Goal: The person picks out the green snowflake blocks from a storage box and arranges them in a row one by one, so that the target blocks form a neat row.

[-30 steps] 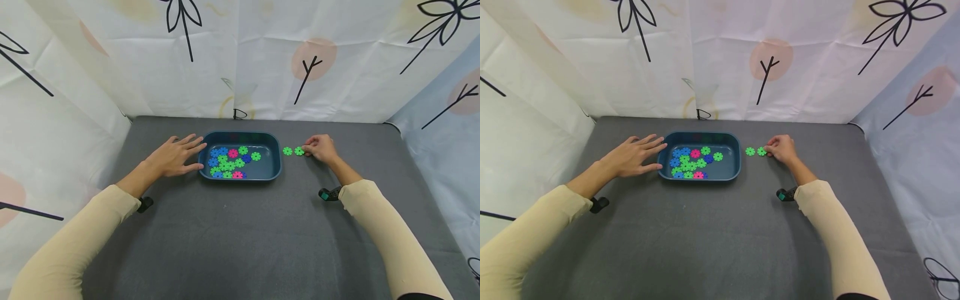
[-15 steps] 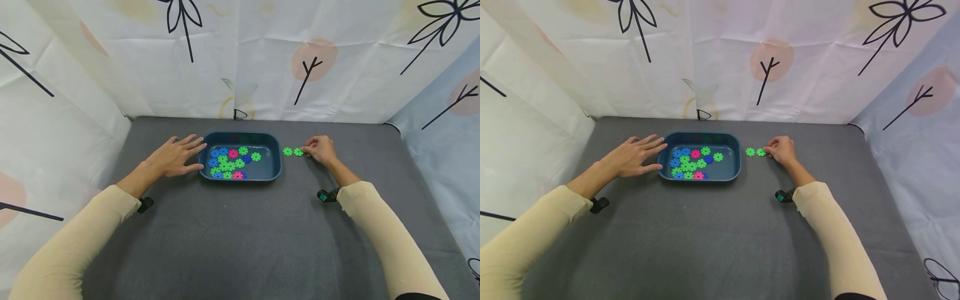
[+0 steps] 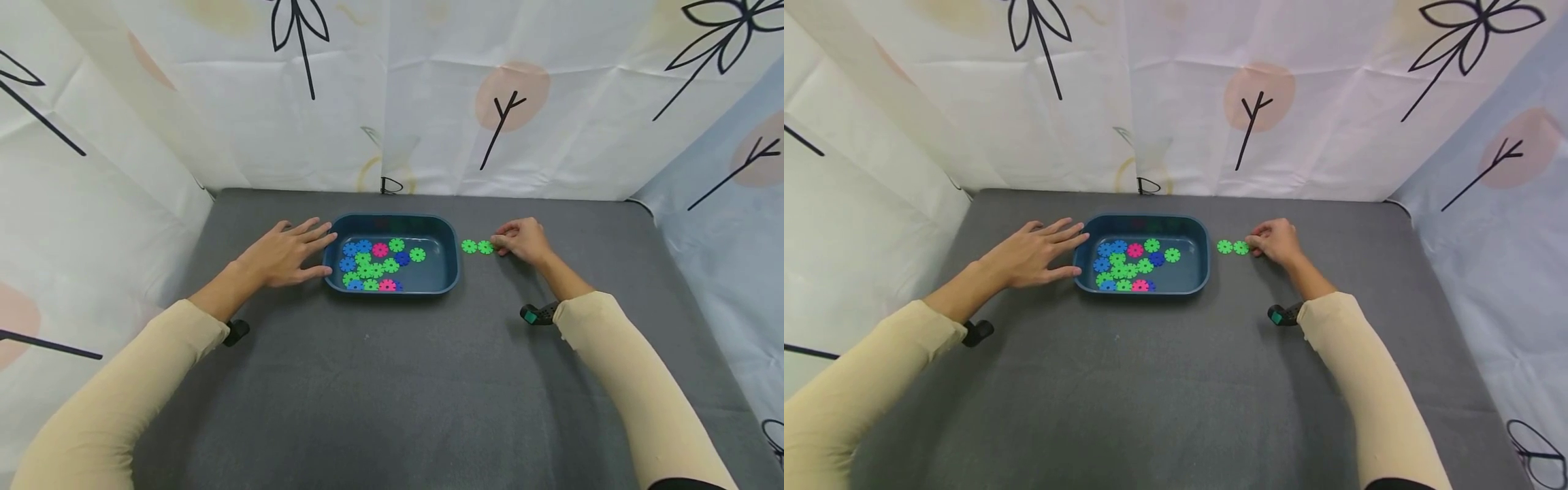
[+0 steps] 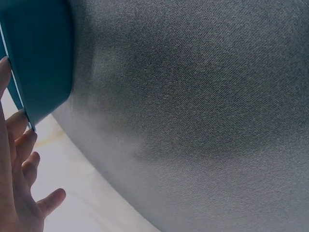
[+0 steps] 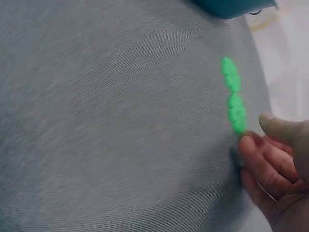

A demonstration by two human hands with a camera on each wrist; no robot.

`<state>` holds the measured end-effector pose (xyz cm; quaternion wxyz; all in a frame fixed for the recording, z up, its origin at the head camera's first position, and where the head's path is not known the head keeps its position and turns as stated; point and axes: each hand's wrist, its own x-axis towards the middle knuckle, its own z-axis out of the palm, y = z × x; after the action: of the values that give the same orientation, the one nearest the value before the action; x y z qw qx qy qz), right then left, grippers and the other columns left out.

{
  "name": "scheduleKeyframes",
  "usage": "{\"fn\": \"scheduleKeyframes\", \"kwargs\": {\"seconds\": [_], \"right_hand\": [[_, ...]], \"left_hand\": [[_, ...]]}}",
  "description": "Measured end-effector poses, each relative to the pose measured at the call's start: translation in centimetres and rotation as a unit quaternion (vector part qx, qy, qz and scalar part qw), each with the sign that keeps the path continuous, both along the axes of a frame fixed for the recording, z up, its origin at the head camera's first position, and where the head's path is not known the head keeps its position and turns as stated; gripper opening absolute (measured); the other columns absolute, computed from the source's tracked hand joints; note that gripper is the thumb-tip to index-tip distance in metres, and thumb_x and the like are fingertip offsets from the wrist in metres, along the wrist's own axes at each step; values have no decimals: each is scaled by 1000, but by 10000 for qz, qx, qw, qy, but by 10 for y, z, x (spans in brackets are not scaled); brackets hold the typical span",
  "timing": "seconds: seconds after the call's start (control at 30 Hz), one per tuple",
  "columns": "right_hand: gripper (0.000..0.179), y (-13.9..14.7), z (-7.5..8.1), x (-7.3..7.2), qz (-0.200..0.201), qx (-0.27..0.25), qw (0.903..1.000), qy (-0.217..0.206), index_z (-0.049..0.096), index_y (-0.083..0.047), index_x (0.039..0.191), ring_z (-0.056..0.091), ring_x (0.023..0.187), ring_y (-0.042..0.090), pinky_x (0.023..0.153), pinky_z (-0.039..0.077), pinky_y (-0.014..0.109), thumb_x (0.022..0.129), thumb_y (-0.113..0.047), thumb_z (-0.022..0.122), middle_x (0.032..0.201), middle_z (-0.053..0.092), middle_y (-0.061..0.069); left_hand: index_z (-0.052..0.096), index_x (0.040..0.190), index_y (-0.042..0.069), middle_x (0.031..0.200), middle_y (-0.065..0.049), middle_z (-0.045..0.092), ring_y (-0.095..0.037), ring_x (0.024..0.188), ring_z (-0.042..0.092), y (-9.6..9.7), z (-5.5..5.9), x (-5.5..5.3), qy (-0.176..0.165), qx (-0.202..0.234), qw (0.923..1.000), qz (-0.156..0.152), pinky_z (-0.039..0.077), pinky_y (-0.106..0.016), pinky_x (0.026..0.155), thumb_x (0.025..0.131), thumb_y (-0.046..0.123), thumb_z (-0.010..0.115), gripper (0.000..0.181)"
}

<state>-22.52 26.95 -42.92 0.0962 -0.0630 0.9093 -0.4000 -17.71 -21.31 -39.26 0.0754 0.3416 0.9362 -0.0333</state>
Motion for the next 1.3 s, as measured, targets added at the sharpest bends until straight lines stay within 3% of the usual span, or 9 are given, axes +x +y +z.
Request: {"fn": "scheduleKeyframes", "kwargs": {"seconds": [0.13, 0.23, 0.3, 0.5, 0.6, 0.8, 1.07, 1.3], "right_hand": [[43, -6, 21, -7, 151, -507, 9960, -715, 60, 11, 128, 74, 89, 27, 87, 56, 41, 98, -20, 66, 113, 70, 25], [46, -13, 38, -14, 368, -744, 9915, -1006, 56, 8, 134, 71, 100, 28, 95, 51, 48, 100, -22, 63, 121, 67, 24], [45, -20, 47, -18, 582, -818, 9892, -1071, 55, 6, 136, 70, 103, 27, 96, 50, 48, 101, -21, 61, 124, 66, 24], [42, -48, 63, -23, 1272, -1327, 9726, -1422, 51, 6, 139, 68, 110, 25, 91, 55, 33, 101, -11, 59, 131, 60, 29], [45, -63, 67, -25, 1585, -1295, 9649, -1648, 50, 5, 141, 65, 116, 28, 93, 54, 33, 100, -10, 61, 133, 59, 26], [49, -81, 68, -29, 2058, -908, 9563, -1868, 45, 6, 145, 58, 125, 33, 103, 46, 45, 100, -10, 60, 140, 54, 25], [52, -101, 64, -31, 2262, -784, 9478, -2105, 41, 9, 146, 52, 131, 34, 107, 43, 45, 101, -10, 59, 147, 46, 26], [47, -118, 59, -32, 2284, -625, 9385, -2514, 39, 13, 146, 51, 131, 37, 107, 42, 47, 103, -1, 51, 146, 45, 29]], "left_hand": [[35, 156, 14, 162, -11, 28, -32, 150, 21, 0, 2, 0, 11, -32, 10000, 7, 26, -63, 111, 97, 61, 49, 77], [36, 156, 13, 161, -11, 29, -32, 150, 22, 0, 4, 0, 50, -88, 9999, -16, 27, -63, 111, 97, 61, 49, 77], [37, 155, 13, 161, -11, 31, -33, 150, 22, 0, 5, 0, 77, -128, 9999, -37, 28, -63, 111, 97, 61, 49, 77], [39, 155, 12, 160, -12, 32, -33, 149, 23, -1, 5, -3, 96, -117, 9998, -87, 28, -63, 110, 97, 62, 49, 77], [39, 154, 12, 160, -11, 32, -33, 149, 24, 0, 5, -5, 99, -134, 9998, -94, 28, -64, 110, 97, 61, 49, 76], [38, 155, 12, 161, -12, 31, -33, 149, 23, 2, 6, -4, 31, -170, 9998, -73, 28, -64, 110, 97, 61, 50, 77], [37, 155, 12, 161, -12, 30, -34, 149, 23, 2, 3, -3, -8, -127, 9999, -68, 28, -64, 110, 97, 61, 50, 77], [36, 156, 13, 162, -11, 29, -33, 150, 22, 3, 4, -4, -24, -140, 9999, -53, 27, -63, 111, 97, 63, 48, 78]]}}
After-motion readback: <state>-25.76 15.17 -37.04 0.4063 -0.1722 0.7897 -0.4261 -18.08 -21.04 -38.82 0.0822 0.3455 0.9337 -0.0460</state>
